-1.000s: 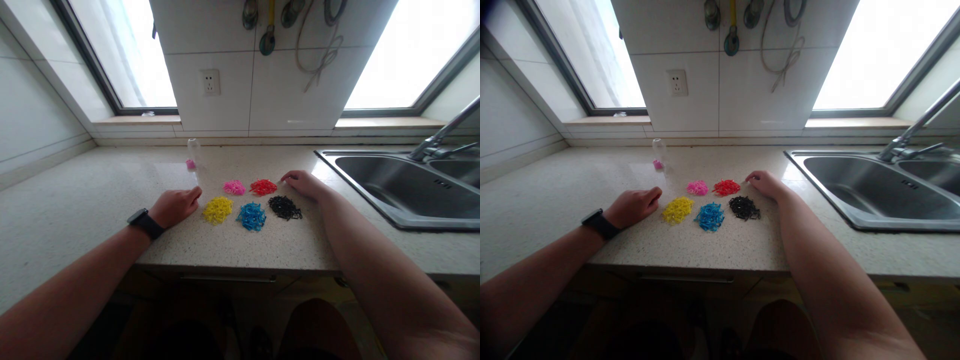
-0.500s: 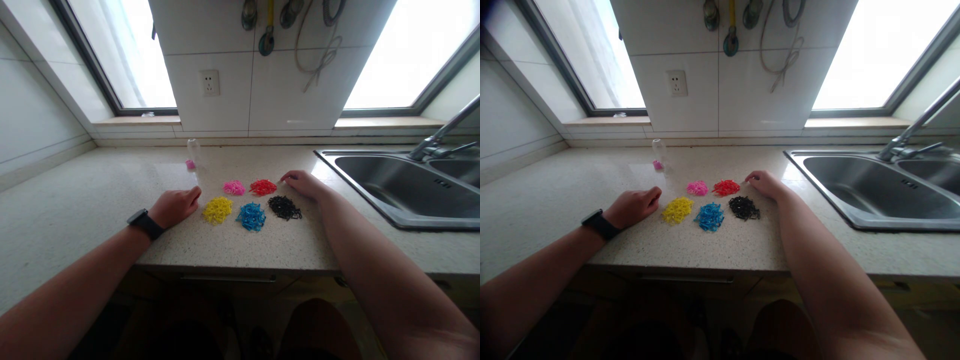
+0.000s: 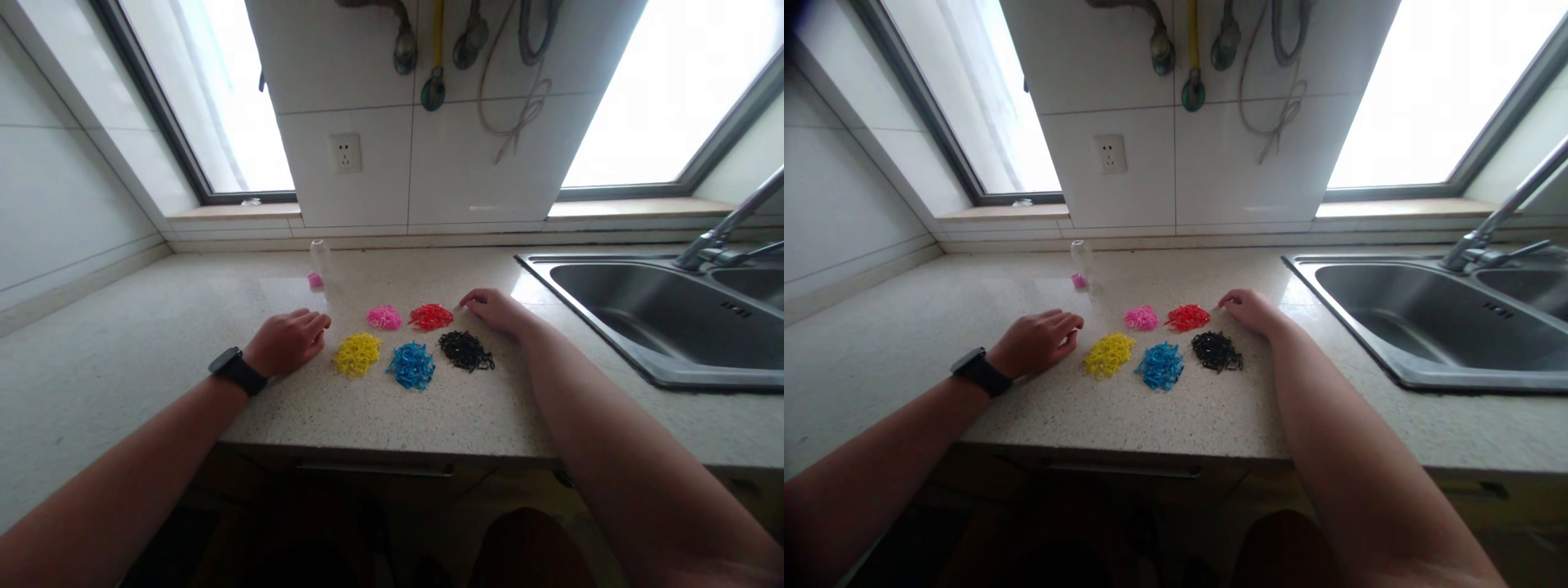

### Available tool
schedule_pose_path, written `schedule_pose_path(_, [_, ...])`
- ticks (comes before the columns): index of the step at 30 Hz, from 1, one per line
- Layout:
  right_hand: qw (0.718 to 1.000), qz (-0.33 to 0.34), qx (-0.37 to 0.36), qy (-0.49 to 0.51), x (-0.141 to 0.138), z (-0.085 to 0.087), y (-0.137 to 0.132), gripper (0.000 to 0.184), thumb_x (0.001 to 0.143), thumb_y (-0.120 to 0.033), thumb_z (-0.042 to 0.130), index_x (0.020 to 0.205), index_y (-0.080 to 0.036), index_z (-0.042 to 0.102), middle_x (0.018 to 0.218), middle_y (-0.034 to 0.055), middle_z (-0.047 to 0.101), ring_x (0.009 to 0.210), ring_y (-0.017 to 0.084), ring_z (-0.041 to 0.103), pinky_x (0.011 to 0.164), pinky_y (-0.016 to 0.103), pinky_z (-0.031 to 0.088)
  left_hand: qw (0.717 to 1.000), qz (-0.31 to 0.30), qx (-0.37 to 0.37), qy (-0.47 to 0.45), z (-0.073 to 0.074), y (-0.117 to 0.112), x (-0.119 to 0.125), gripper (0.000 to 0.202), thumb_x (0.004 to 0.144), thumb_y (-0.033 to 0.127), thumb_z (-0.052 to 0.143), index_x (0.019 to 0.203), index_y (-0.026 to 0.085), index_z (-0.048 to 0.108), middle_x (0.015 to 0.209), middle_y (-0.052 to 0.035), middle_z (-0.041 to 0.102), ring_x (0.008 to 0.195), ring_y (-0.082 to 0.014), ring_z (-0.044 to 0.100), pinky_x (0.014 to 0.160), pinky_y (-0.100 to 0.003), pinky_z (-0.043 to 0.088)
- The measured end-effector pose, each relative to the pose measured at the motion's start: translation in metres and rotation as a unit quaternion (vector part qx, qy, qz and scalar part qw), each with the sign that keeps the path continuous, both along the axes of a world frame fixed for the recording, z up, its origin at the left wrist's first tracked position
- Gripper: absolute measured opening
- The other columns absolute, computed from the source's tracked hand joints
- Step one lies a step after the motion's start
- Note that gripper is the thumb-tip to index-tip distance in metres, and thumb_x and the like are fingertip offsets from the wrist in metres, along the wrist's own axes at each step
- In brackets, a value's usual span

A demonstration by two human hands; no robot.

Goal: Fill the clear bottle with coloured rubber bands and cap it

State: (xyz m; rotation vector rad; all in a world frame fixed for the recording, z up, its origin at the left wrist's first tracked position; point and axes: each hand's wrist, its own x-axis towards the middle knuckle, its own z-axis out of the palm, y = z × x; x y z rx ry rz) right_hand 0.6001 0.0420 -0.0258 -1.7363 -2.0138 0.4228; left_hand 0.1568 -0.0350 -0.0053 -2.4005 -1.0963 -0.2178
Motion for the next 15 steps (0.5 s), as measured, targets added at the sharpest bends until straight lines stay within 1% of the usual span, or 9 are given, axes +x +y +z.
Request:
schedule_pose_path(2, [1.0, 0.001, 0.001, 0.007, 0.001, -0.002, 0.003, 0.028, 0.084, -0.028, 0.053, 0.097, -0.02, 0.076, 0.071, 0.0036, 0.064, 0.063, 0.015, 0.052, 0.06, 0.028, 0.038, 0.999, -0.01, 0.031, 0.03, 0.01, 0.006, -0.002, 0.017, 0.094, 0.02, 0.045, 0.098, 0.018, 0.062, 0.089, -0.008, 0.065, 0.086, -0.0219, 0.06, 0.072, -0.034, 0.047])
schedule_pose_path(3, [1.0, 0.002, 0.001, 0.008, 0.001, -0.003, 0.005, 0.028, 0.084, -0.028, 0.053, 0.097, -0.02, 0.076, 0.071, 0.0035, 0.064, 0.063, 0.015, 0.052, 0.06, 0.028, 0.038, 0.998, -0.016, 0.044, 0.042, 0.016, 0.011, -0.004, 0.018, 0.094, 0.019, 0.046, 0.1, 0.017, 0.063, 0.094, -0.0093, 0.066, 0.093, -0.0233, 0.06, 0.078, -0.036, 0.048])
schedule_pose_path(5, [1.0, 0.003, 0.003, 0.008, 0.001, -0.004, 0.007, 0.028, 0.084, -0.029, 0.053, 0.096, -0.021, 0.076, 0.072, 0.0032, 0.065, 0.065, 0.016, 0.053, 0.061, 0.028, 0.039, 0.996, -0.035, 0.061, 0.062, 0.028, 0.026, -0.009, 0.024, 0.093, 0.016, 0.047, 0.111, 0.017, 0.063, 0.114, -0.012, 0.066, 0.111, -0.0265, 0.058, 0.092, -0.042, 0.047])
schedule_pose_path(7, [1.0, 0.003, 0.006, 0.007, 0.002, -0.005, 0.01, 0.027, 0.084, -0.029, 0.053, 0.096, -0.021, 0.076, 0.073, 0.0034, 0.066, 0.066, 0.016, 0.054, 0.062, 0.028, 0.04, 0.993, -0.064, 0.062, 0.077, 0.038, 0.044, -0.016, 0.034, 0.094, 0.012, 0.047, 0.124, 0.019, 0.06, 0.137, -0.012, 0.057, 0.13, -0.0285, 0.049, 0.104, -0.047, 0.041])
schedule_pose_path(9, [1.0, 0.005, 0.009, 0.008, 0.002, -0.005, 0.011, 0.026, 0.084, -0.029, 0.054, 0.095, -0.021, 0.077, 0.075, 0.0038, 0.067, 0.067, 0.016, 0.055, 0.063, 0.028, 0.04, 0.993, -0.082, 0.051, 0.073, 0.047, 0.064, -0.02, 0.043, 0.094, 0.008, 0.045, 0.133, 0.023, 0.056, 0.149, -0.0087, 0.047, 0.141, -0.0263, 0.039, 0.112, -0.048, 0.034])
schedule_pose_path(12, [1.0, 0.01, 0.009, 0.014, 0.003, -0.005, 0.013, 0.026, 0.083, -0.029, 0.055, 0.095, -0.021, 0.077, 0.077, 0.0042, 0.068, 0.067, 0.016, 0.056, 0.063, 0.028, 0.041, 0.993, -0.099, 0.024, 0.063, 0.055, 0.092, -0.023, 0.052, 0.094, 0.003, 0.045, 0.139, 0.027, 0.052, 0.154, -0.0054, 0.042, 0.147, -0.02, 0.03, 0.12, -0.045, 0.026])
schedule_pose_path(15, [1.0, 0.009, 0.015, 0.012, 0.003, -0.006, 0.016, 0.026, 0.084, -0.029, 0.054, 0.094, -0.021, 0.077, 0.076, 0.0037, 0.068, 0.066, 0.016, 0.056, 0.063, 0.027, 0.041, 0.991, -0.102, -0.002, 0.083, 0.057, 0.113, -0.021, 0.054, 0.092, 0.0, 0.046, 0.139, 0.027, 0.052, 0.157, -0.0044, 0.038, 0.149, -0.0174, 0.025, 0.123, -0.044, 0.021])
